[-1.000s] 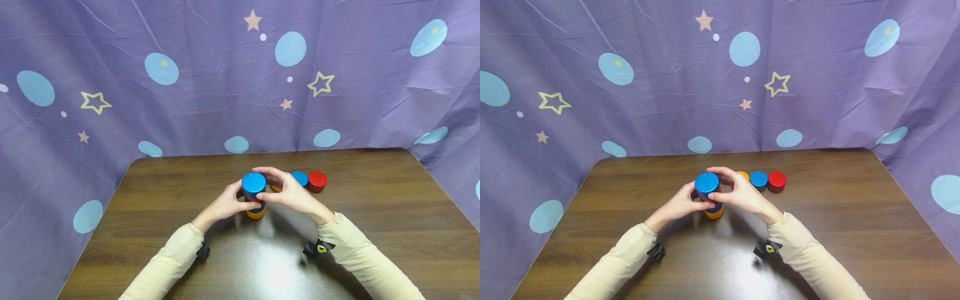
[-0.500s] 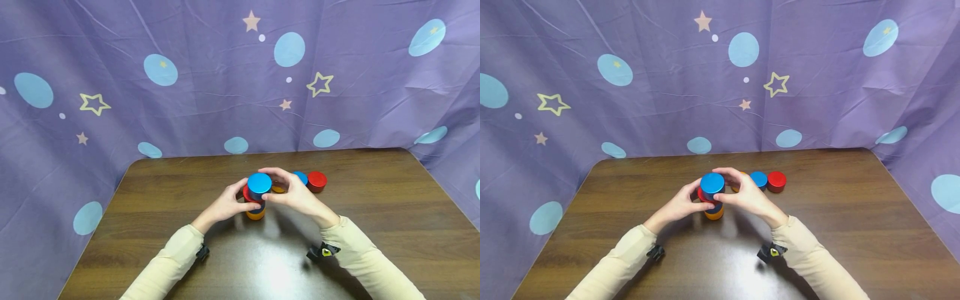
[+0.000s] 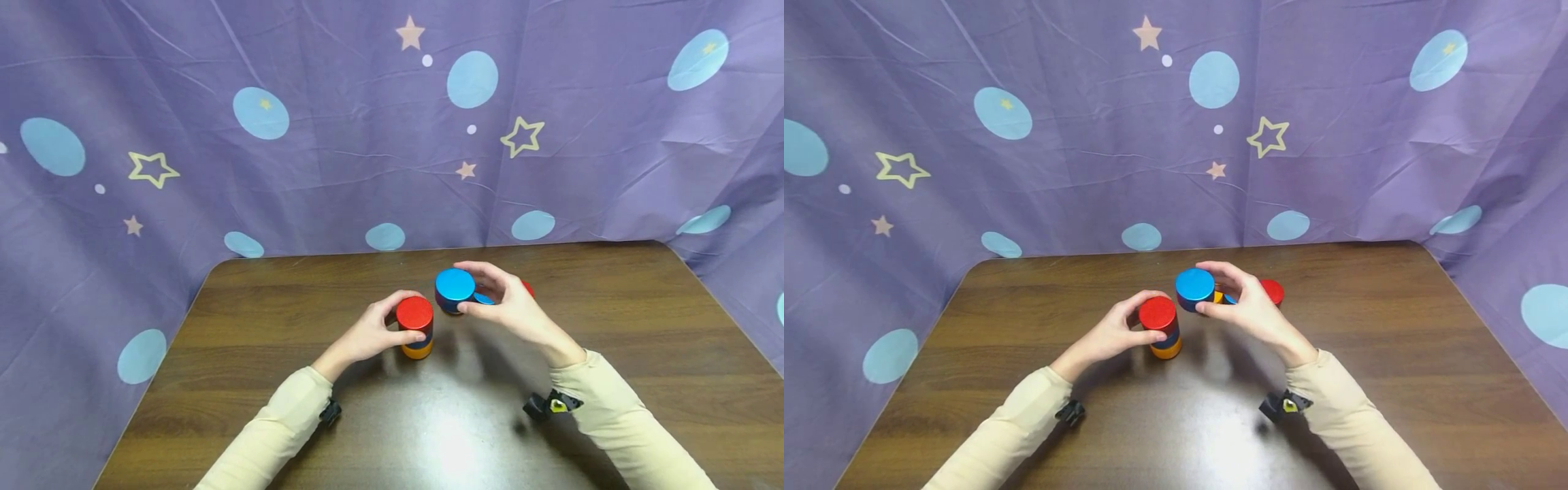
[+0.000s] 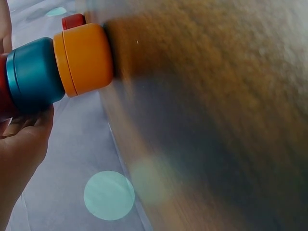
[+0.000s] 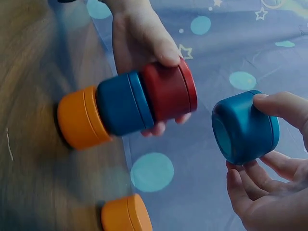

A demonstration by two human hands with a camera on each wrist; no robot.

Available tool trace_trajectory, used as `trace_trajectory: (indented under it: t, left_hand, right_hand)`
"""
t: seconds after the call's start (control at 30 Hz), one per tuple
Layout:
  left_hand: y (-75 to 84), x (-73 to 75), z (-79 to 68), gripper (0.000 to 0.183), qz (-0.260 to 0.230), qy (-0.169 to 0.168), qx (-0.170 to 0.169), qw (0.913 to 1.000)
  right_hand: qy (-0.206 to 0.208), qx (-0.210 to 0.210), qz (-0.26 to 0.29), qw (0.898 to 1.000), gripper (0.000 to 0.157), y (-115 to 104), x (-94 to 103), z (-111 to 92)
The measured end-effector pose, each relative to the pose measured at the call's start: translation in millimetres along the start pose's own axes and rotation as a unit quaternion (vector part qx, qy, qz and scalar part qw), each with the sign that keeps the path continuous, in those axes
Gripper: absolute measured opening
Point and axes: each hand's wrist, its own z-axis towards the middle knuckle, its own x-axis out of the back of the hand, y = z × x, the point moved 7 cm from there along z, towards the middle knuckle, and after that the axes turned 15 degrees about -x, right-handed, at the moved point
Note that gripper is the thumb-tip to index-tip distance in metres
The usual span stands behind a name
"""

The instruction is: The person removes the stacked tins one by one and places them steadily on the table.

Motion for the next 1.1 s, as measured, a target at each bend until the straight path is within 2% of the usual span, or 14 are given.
trace_trajectory:
  t: [0.57,0.93,1.1]
  left_hand:
    - [1.4,-0.4,-0.2,0.053,0.011,-0.002,-0.015,0.9998]
    - [-2.9,-0.3,-1.1,0.055,-0.003,0.003,-0.006,1.0]
    - [-4.6,-0.4,-1.2,0.055,-0.004,0.002,-0.002,1.0]
  right_hand:
    - [0.041,0.001,0.0,0.999,0.057,16.1,37.4,-13.3]
    - [0.072,-0.025,-0.026,0.997,0.056,25.8,60.1,-22.3]
    - [0.079,-0.024,-0.032,0.996,0.056,28.7,67.7,-25.2]
